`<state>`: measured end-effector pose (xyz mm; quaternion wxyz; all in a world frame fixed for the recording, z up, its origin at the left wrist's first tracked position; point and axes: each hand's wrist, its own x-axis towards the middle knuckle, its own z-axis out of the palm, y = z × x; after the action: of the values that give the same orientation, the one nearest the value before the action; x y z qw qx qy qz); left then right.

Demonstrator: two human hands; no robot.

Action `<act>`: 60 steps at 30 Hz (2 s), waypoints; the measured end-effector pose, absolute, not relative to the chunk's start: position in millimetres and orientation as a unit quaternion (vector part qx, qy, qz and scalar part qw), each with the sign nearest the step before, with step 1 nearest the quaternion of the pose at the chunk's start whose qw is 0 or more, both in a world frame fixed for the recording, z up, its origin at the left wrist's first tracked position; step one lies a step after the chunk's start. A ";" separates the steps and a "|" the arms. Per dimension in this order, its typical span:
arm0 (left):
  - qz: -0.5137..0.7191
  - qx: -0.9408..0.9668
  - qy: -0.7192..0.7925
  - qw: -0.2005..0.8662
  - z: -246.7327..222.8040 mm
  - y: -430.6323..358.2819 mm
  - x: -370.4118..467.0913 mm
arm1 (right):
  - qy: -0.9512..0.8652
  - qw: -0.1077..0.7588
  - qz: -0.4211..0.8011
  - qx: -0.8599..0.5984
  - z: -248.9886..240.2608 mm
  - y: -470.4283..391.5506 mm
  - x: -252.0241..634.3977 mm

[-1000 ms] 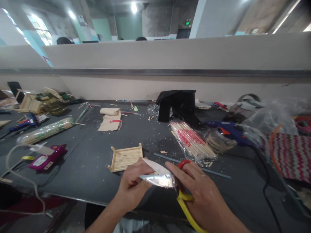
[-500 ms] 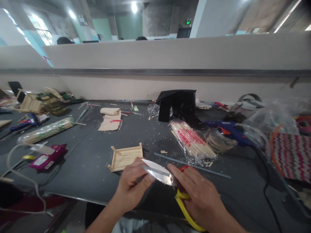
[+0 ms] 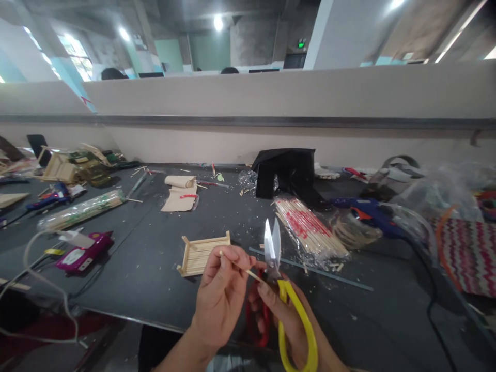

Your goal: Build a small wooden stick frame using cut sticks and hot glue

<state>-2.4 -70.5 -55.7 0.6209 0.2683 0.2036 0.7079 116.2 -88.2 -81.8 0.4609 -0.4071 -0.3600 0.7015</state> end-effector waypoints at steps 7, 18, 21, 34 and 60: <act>0.690 0.277 0.233 0.627 -66.4 -73.6 -14.6 | -0.374 0.541 0.636 -0.404 -70.3 -72.4 124.7; 0.688 0.251 0.302 0.610 -70.8 -74.3 -29.9 | -0.458 0.532 0.546 -0.457 -64.0 -68.2 129.3; 0.696 0.244 0.308 0.601 -71.8 -73.7 -25.5 | -0.489 0.508 0.520 -0.483 -68.8 -68.5 130.3; 0.527 0.685 0.496 0.082 -58.2 -73.5 -44.7 | -0.606 0.494 0.372 -0.500 -64.6 -63.4 142.6; 0.542 0.702 0.342 0.311 -44.6 -73.9 -32.4 | -0.862 0.233 0.166 -0.418 -66.1 -69.2 173.2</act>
<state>-32.4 -73.9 -44.6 0.3105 0.7021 0.3424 0.5416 173.2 -69.2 -66.1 0.2330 -0.4184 -0.8620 0.1664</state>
